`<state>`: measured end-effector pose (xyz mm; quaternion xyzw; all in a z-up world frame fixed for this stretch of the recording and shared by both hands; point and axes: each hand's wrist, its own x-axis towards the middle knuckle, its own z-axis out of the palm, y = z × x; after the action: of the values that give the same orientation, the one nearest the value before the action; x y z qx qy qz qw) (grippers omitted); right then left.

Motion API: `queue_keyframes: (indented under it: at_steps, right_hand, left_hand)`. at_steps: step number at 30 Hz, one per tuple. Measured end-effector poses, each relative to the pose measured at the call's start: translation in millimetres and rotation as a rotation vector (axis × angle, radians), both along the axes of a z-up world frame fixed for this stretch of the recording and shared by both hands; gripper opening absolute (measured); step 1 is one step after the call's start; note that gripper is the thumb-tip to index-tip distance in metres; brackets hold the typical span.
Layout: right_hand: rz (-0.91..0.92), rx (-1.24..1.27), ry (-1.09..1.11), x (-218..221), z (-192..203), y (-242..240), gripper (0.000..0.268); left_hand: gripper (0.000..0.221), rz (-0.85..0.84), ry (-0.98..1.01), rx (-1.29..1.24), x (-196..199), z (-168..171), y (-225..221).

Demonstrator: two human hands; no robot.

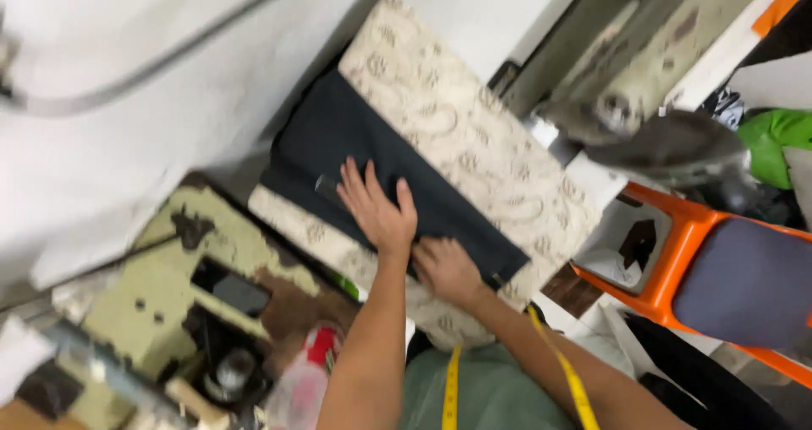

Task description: The person is ironing a pair of dark trousers, using a spray bottle to dampen the fabric before pressing it with an iron on a padded surface.

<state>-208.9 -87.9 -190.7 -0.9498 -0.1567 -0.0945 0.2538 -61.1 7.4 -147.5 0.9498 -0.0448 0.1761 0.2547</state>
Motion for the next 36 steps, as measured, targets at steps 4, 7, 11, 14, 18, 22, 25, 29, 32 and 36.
queue_keyframes:
  at_steps: [4,7,11,14,18,22,25,29,32,36]
  right_hand:
    - [-0.098,0.083,-0.010,9,41,4,0.040]
    - [-0.220,-0.045,0.216,-5,74,10,0.039]
    - [-0.389,0.151,0.286,26,66,-12,0.012]
    - [-0.437,0.282,0.306,54,60,-60,0.011]
    - [-0.453,0.161,0.272,147,-28,-170,0.011]
    - [-0.205,0.019,-0.102,99,88,-147,0.038]
    - [-0.199,-0.109,0.227,33,73,-150,0.027]
    - [-0.182,-0.020,0.573,-32,67,-163,0.032]
    - [-0.170,-0.020,0.561,-73,70,-191,0.030]
    - [-0.173,-0.068,0.674,-142,84,-241,0.029]
  left_hand:
    - [0.050,0.050,-0.126,-0.204,-11,10,7]
    - [0.034,0.122,-0.118,-0.366,-58,25,25]
    - [0.028,0.299,-0.070,-0.515,-117,7,44]
    - [0.021,0.390,0.197,-0.591,-196,2,49]
    - [0.024,0.373,0.600,-0.542,-242,-2,35]
    - [0.059,0.314,0.979,-0.514,-239,47,10]
    - [0.056,0.358,0.974,-0.492,-246,45,-9]
    - [0.031,0.377,0.876,-0.576,-265,37,-30]
    - [0.034,0.408,0.939,-0.570,-299,20,-53]
    - [0.033,0.228,0.948,-0.382,-369,-11,-96]
